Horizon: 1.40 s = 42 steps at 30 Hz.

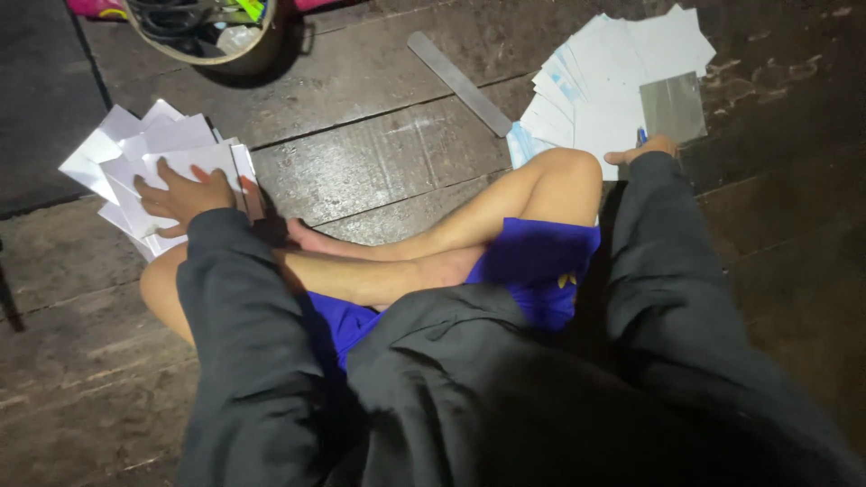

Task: Marking lines on small pieces of paper using a ruler and a pen

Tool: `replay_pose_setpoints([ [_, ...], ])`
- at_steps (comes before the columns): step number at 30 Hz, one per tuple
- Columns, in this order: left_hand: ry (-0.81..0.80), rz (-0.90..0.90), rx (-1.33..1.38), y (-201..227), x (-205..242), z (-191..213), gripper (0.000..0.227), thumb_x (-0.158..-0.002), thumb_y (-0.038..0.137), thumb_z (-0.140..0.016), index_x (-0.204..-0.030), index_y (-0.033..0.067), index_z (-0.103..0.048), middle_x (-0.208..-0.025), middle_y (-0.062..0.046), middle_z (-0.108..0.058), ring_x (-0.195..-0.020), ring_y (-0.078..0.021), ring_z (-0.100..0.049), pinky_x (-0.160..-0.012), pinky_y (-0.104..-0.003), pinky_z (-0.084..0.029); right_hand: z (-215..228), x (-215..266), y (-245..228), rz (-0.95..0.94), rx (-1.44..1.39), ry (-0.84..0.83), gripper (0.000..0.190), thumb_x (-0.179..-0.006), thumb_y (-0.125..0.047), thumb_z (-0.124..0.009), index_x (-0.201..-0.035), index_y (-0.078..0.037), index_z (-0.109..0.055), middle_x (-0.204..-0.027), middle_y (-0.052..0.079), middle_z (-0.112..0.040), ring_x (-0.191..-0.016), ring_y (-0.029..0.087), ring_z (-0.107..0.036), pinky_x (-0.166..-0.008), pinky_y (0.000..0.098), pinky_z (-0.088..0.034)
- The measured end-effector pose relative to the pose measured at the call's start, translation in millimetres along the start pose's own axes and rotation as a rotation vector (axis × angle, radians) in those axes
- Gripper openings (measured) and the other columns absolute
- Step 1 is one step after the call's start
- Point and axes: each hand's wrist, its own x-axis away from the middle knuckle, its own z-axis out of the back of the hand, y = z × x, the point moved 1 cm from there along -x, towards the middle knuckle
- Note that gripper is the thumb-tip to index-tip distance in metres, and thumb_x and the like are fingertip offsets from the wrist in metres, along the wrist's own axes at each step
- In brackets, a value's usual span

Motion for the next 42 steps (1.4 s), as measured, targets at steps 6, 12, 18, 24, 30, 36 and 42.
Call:
replay_pose_setpoints([
  [6,0.098,-0.069,0.12,-43,-20,-32,0.06,-0.089,0.027,-0.074,-0.145,0.022,-0.054,-0.158,-0.016,-0.025,-0.143,-0.0408,-0.026,-0.11,-0.073,-0.021,-6,-76,71,0.27,-0.203,0.116,0.068,-0.065,-0.016,-0.098,-0.123,0.004,-0.071,-0.109,0.02,-0.074,-0.093,0.032,-0.073,-0.083,0.0436,-0.057],
  [12,0.125,-0.133,0.316,-51,-30,-88,0.052,-0.081,0.019,-0.072,-0.131,0.0263,-0.061,-0.121,0.001,-0.069,-0.106,-0.021,-0.065,-0.104,-0.064,-0.023,59,-36,80,0.549,-0.2,0.394,0.038,-0.084,-0.007,-0.095,-0.114,0.008,-0.077,-0.094,0.016,-0.076,-0.074,0.024,-0.07,-0.07,0.035,-0.059],
  [18,-0.166,-0.417,0.189,-13,36,-50,0.047,-0.082,0.023,-0.074,-0.129,0.0196,-0.065,-0.121,-0.008,-0.069,-0.111,-0.0298,-0.065,-0.092,-0.054,-0.041,98,32,38,0.588,-0.202,0.635,0.015,-0.102,-0.005,-0.081,-0.112,0.006,-0.079,-0.091,0.022,-0.079,-0.078,0.025,-0.081,-0.071,0.0339,-0.067],
  [24,-0.217,-0.626,0.644,14,77,-97,0.036,-0.081,0.009,-0.071,-0.117,0.0079,-0.07,-0.097,-0.013,-0.075,-0.075,-0.0244,-0.07,-0.074,-0.036,-0.058,81,57,-88,0.577,-0.244,0.541,0.049,-0.081,-0.007,-0.092,-0.12,0.002,-0.063,-0.106,0.019,-0.073,-0.089,0.027,-0.078,-0.074,0.0349,-0.068],
  [30,-0.97,-0.1,0.978,46,138,-143,0.065,-0.101,0.034,-0.07,-0.148,-0.0052,-0.047,-0.145,-0.033,-0.05,-0.13,-0.0473,-0.057,-0.089,-0.048,-0.065,-143,157,-254,0.677,-0.276,-0.166,0.04,-0.083,-0.042,-0.08,-0.107,-0.01,-0.078,-0.096,0.015,-0.076,-0.1,0.038,-0.072,-0.082,0.0465,-0.055],
  [36,-0.761,0.021,0.816,9,112,-178,0.053,-0.08,0.017,-0.086,-0.124,-0.0064,-0.064,-0.1,-0.025,-0.072,-0.092,-0.0312,-0.076,-0.071,-0.035,-0.069,-215,186,-273,0.367,-0.698,-0.485,0.021,-0.087,-0.023,-0.08,-0.089,-0.003,-0.076,-0.054,0.011,-0.061,-0.035,0.019,-0.057,-0.032,0.0316,-0.049],
  [42,-0.326,-0.5,0.563,28,124,-157,0.026,-0.086,0.009,-0.076,-0.11,0.0017,-0.07,-0.109,-0.021,-0.073,-0.115,-0.0448,-0.064,-0.102,-0.057,-0.05,-197,169,-266,1.034,-0.73,-0.11,0.026,-0.076,-0.005,-0.089,-0.099,0.001,-0.078,-0.097,0.023,-0.075,-0.098,0.034,-0.071,-0.08,0.0429,-0.057],
])
